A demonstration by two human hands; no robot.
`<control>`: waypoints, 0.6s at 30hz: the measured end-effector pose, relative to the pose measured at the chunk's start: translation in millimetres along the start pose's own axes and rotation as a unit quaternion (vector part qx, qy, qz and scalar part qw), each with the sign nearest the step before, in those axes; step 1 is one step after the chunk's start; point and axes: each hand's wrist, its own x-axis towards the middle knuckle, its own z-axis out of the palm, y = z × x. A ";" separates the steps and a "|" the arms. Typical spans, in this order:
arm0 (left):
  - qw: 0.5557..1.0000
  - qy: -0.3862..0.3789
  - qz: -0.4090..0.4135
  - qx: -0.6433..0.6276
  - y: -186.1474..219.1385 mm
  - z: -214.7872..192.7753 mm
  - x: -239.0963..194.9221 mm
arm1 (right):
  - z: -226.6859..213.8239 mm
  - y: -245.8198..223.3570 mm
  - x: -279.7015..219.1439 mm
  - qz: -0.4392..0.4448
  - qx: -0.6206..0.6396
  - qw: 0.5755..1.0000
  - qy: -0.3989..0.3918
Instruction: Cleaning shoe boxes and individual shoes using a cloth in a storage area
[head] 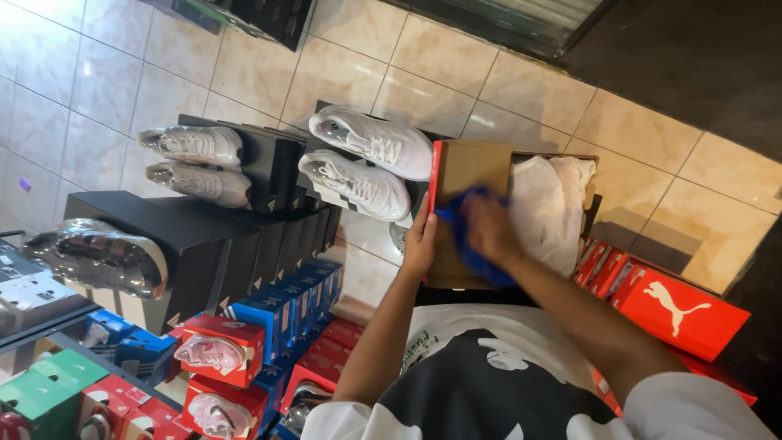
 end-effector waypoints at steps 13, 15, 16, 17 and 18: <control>0.998 -0.025 -0.017 0.047 70.3 24.0 -20.4 | -25.2 3.8 -91.9 0.094 0.322 0.942 0.003; 0.998 -0.043 -0.014 0.051 80.4 43.0 -30.3 | -43.6 60.9 -166.8 0.148 0.440 0.885 -0.044; 0.995 -0.094 0.003 0.027 80.7 57.0 -31.7 | -42.3 99.5 -213.0 0.277 0.430 0.855 -0.086; 0.989 -0.145 0.020 0.004 81.2 71.6 -33.6 | -38.3 137.2 -252.1 0.401 0.413 0.808 -0.124; 0.989 -0.149 0.021 0.003 72.4 85.3 -27.3 | -101.9 130.1 -240.1 0.404 0.410 0.808 -0.122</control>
